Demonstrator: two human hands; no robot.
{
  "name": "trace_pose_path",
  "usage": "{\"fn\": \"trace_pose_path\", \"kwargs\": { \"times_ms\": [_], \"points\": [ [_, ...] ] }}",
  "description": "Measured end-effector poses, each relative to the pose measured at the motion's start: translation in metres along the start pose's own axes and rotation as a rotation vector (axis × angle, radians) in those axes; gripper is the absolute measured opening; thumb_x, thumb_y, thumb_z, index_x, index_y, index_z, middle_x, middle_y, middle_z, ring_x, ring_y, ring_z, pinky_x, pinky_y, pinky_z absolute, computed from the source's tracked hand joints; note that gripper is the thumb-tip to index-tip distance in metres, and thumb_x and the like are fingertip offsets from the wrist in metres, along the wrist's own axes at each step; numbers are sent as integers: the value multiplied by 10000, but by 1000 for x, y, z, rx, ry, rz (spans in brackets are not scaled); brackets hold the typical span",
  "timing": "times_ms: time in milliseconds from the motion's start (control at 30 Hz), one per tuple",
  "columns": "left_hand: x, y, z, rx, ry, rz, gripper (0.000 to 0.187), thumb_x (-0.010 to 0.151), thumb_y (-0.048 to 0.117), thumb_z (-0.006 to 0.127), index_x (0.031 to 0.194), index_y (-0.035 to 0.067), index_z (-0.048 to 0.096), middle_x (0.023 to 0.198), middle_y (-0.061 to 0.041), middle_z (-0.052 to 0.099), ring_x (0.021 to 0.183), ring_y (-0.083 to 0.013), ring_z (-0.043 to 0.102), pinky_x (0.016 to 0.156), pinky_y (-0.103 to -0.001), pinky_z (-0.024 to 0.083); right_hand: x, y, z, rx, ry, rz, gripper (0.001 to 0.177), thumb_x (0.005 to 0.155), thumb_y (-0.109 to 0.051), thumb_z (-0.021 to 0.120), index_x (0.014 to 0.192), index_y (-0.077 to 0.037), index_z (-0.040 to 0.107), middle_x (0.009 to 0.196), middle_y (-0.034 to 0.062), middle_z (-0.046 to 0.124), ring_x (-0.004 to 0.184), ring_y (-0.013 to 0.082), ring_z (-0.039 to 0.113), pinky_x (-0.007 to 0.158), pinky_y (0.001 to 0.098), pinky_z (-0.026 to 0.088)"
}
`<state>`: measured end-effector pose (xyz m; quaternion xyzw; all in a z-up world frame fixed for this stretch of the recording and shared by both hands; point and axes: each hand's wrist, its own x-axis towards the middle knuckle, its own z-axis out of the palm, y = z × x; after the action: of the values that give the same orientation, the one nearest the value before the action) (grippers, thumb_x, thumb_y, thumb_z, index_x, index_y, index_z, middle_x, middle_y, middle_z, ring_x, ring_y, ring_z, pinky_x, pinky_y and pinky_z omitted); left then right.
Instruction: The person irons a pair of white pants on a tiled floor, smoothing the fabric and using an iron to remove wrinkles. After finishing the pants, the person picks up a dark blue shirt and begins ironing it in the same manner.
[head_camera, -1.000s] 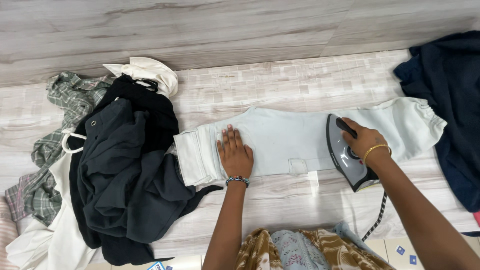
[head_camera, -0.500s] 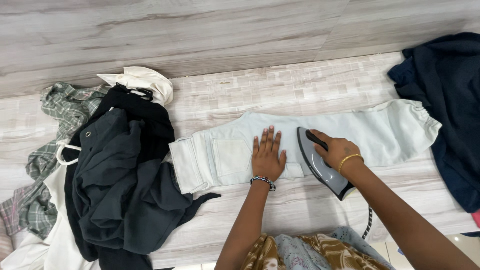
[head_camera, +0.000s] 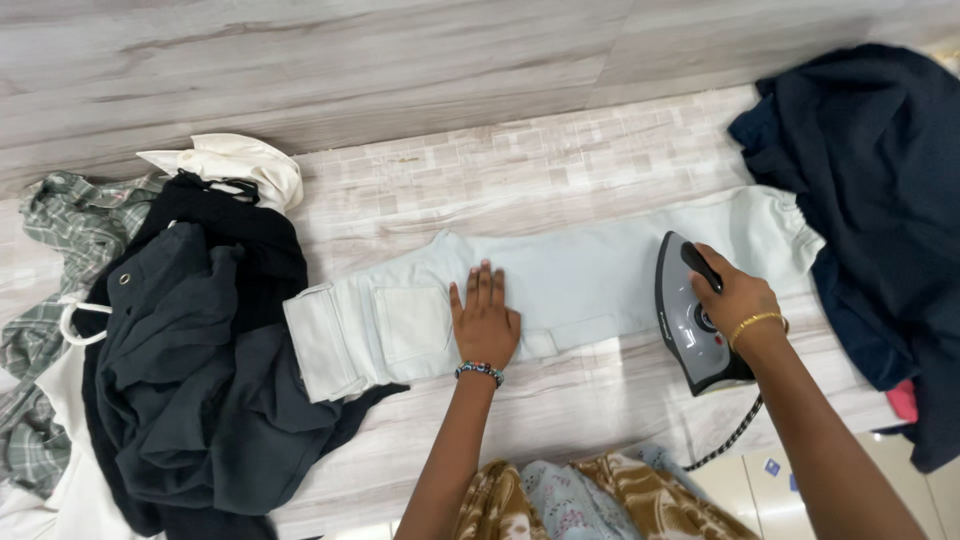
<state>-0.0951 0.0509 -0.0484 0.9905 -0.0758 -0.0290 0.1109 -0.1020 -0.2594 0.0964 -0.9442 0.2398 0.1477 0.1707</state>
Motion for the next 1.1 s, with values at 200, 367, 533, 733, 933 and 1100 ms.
{"fn": "trace_pose_path", "kwargs": {
  "times_ms": [200,367,533,733,933,1100],
  "points": [
    [34,84,23,-248,53,178,576,1000,300,514,1543,113,472,1681,-117,358,1588,-297,284,1326,-528,160,18,-8,-7,-107,-134,-35,541,991,-425,574,1526,-416,491,833,199,753,738,343,746,747,427,584],
    [36,95,33,-185,99,175,711,937,508,515,1554,186,370,1665,-93,216,1534,-331,148,1178,-684,51,48,-21,41,-345,-118,-306,564,962,-468,542,1510,-427,413,935,150,727,847,323,723,755,445,588],
    [11,55,19,-87,110,55,704,949,544,494,1574,257,348,1693,-59,188,1559,-321,116,1192,-699,41,68,-7,30,-229,-110,-211,568,1004,-444,520,1556,-407,391,962,169,742,873,349,717,786,464,573],
    [3,43,8,-36,61,34,723,917,553,521,1550,243,357,1662,-77,196,1528,-347,126,1145,-720,66,77,-6,18,-326,-83,-209,544,1012,-482,478,1546,-429,389,955,150,740,874,318,729,769,450,584],
    [2,40,10,-49,122,44,693,951,534,510,1570,251,376,1693,-61,219,1559,-327,154,1189,-697,98,95,8,20,-258,-53,-16,538,1050,-472,443,1577,-397,371,983,160,759,914,364,727,788,474,579],
    [10,41,3,-58,116,31,702,910,526,534,1541,247,400,1662,-72,233,1528,-344,161,1154,-710,98,78,32,10,-266,-69,74,559,1037,-483,452,1584,-425,356,1012,154,752,926,356,744,792,469,603]
  ]
}}
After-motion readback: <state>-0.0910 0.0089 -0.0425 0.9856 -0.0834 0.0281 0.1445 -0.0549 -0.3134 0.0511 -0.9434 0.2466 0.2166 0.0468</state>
